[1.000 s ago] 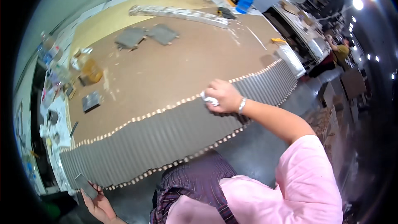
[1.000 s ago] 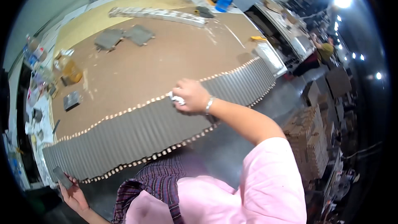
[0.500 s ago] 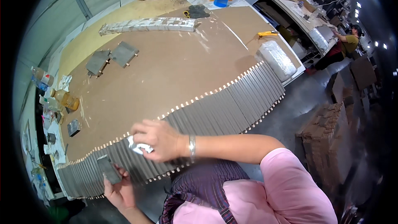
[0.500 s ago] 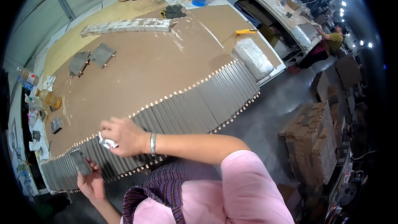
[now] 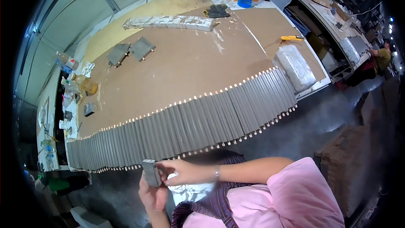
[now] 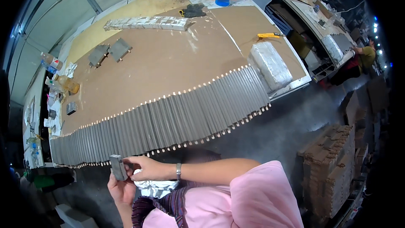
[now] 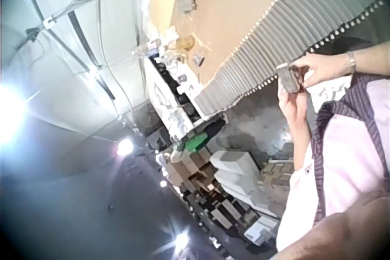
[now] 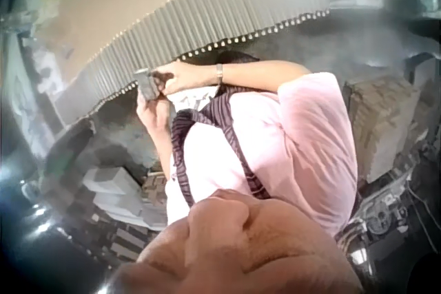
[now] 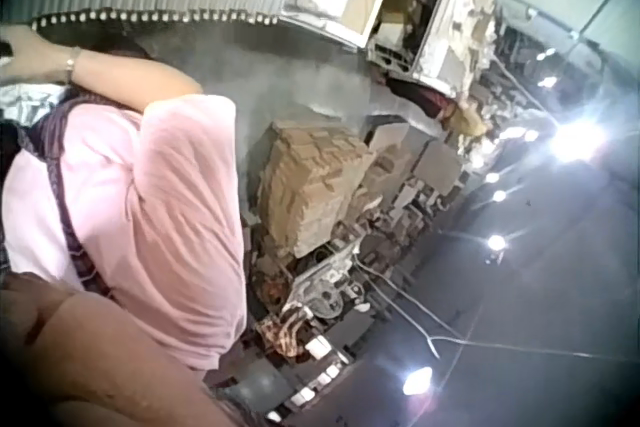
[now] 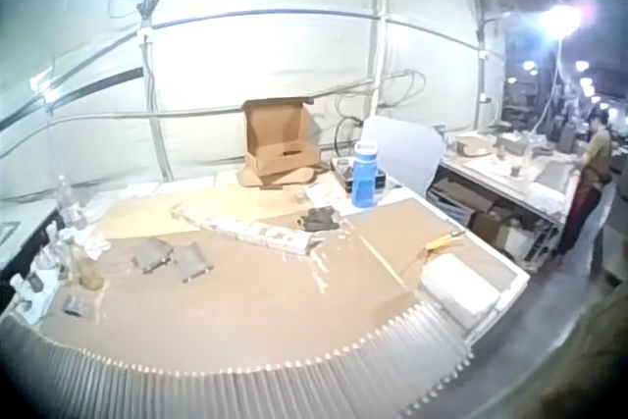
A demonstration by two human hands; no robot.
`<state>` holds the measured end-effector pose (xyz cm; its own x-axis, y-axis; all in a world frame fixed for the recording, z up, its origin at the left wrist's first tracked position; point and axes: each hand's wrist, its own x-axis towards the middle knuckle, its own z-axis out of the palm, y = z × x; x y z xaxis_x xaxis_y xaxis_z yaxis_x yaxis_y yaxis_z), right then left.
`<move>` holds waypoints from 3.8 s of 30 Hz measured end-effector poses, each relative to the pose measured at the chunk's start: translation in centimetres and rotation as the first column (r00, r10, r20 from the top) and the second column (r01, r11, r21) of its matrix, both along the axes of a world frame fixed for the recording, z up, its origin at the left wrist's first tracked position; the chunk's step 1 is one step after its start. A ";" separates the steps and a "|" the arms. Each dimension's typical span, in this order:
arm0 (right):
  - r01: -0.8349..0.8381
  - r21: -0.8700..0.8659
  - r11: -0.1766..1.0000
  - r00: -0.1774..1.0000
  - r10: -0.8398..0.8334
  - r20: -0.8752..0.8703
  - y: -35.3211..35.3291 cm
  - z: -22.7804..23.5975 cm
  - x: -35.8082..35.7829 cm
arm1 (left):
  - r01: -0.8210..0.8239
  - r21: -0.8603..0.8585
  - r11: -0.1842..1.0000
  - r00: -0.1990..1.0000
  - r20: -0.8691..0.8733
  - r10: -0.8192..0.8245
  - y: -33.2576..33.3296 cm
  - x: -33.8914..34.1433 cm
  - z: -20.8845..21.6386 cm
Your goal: The person polishes a long row of vertical wooden strips by hand using a small grey block. They move the block along the surface while holding a cloth in the other hand to wipe away dust.
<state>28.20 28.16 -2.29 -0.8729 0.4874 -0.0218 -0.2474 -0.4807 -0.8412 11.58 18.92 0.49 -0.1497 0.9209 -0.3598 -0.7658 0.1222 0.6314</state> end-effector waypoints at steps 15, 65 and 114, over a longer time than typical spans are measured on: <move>-0.348 0.018 0.937 0.935 0.348 -0.072 -6.0 -0.5 9.5 | -0.334 -0.111 0.936 0.941 0.016 0.338 -11.6 12.2 -1.7; 0.229 0.333 0.915 0.904 -0.326 0.275 33.5 -1.9 31.4 | 0.015 0.115 0.993 0.034 -0.993 0.114 19.6 36.6 2.0; 0.341 0.873 0.349 0.434 -0.882 0.183 21.3 7.9 39.1 | -0.513 0.188 0.837 0.531 -0.697 0.482 8.0 14.5 2.2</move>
